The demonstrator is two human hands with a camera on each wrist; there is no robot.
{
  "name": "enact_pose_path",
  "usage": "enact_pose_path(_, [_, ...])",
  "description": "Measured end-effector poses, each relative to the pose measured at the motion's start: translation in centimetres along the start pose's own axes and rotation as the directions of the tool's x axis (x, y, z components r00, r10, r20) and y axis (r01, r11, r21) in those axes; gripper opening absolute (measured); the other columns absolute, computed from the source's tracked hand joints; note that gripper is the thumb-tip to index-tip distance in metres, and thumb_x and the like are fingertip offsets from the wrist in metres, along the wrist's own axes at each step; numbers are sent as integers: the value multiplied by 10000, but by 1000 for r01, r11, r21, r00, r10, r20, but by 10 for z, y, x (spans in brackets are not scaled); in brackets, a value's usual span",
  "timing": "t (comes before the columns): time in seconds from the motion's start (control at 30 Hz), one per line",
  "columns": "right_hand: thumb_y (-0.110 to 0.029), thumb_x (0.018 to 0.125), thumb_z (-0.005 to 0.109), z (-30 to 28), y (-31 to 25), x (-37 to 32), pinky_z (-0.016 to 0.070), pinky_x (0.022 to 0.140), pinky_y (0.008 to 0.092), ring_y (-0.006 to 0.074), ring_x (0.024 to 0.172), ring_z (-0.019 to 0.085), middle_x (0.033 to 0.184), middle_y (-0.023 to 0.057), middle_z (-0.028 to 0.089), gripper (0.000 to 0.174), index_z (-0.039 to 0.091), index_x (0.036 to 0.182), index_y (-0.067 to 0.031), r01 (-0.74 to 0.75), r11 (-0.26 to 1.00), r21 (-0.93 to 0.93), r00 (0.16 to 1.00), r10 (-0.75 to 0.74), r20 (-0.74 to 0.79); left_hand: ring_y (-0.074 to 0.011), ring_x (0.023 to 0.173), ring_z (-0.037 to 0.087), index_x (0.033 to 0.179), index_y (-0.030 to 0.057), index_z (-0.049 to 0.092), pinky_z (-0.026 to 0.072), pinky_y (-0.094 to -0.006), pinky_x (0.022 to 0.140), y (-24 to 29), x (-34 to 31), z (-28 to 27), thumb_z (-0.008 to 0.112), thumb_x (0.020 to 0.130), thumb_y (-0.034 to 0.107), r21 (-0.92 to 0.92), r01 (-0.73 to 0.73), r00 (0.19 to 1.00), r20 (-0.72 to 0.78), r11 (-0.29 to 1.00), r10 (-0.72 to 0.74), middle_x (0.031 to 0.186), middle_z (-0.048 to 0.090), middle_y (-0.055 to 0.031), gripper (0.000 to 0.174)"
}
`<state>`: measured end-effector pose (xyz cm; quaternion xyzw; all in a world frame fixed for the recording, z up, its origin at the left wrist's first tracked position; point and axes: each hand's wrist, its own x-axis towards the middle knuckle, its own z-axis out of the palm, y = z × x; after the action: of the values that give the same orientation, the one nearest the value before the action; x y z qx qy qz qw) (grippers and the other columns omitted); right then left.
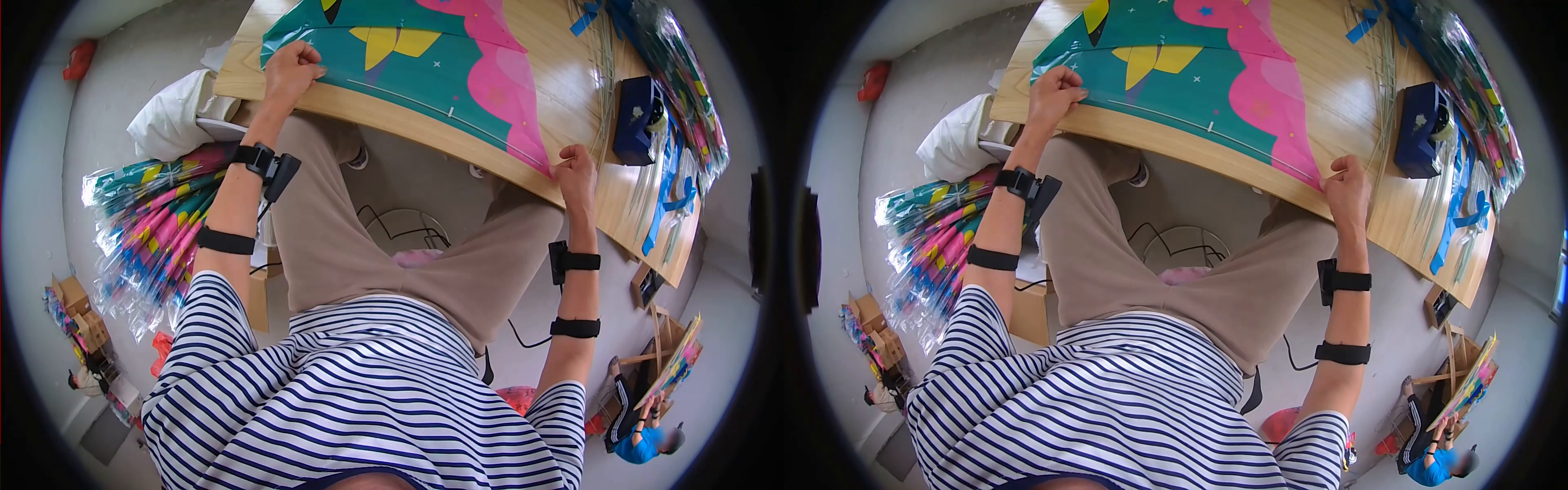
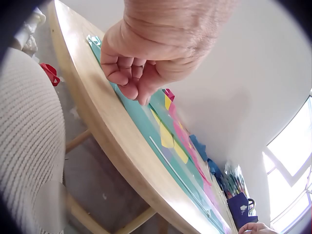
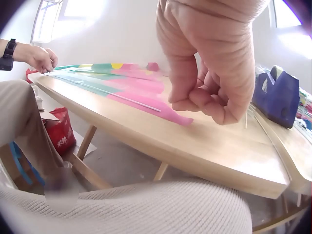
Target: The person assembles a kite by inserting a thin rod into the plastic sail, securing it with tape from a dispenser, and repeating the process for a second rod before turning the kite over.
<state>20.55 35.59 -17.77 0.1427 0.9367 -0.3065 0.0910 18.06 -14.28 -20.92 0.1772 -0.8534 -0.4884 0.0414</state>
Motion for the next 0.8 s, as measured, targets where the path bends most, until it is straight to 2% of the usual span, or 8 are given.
enact_pose_path(0.27, [-3,726,734,7,5,1,503,693,350,216,730,664,714,89,673,276,618,975,-29,21,1000,-4,999,-21,-49,-119,600,615,829,24,675,516,-272,558,-1,1,3,781,688,-3,26,-23,999,-27,999,23,699,637,-41,178])
enact_pose_path(0.37, [4,729,728,8,5,-2,495,677,341,203,701,642,687,81,641,260,617,962,-25,94,991,-90,988,-104,-113,-94,601,592,854,22,655,488,-241,539,-3,-1,4,745,725,-31,98,-105,994,-23,990,108,703,609,-17,166])
enact_pose_path(0.47, [14,729,720,8,7,-1,487,662,330,187,682,622,674,79,616,250,616,955,-19,93,996,15,991,-91,-93,-104,594,603,860,17,661,489,-253,536,-9,2,4,744,717,-30,193,-161,983,-55,968,175,692,621,-31,171])
enact_pose_path(0.57, [20,729,716,8,4,-2,485,658,326,177,680,618,679,80,615,251,617,956,-14,73,997,-11,993,-73,-93,-103,587,603,861,19,666,490,-253,538,-8,1,5,744,716,-28,118,-111,992,-51,987,118,679,627,-34,171])
enact_pose_path(0.8, [19,729,718,10,9,1,487,665,330,183,686,620,688,77,622,257,618,964,-11,67,998,-4,995,-67,-73,-97,585,601,851,27,667,493,-252,544,-6,1,5,763,715,-34,126,-87,995,-47,988,93,670,627,-23,177])
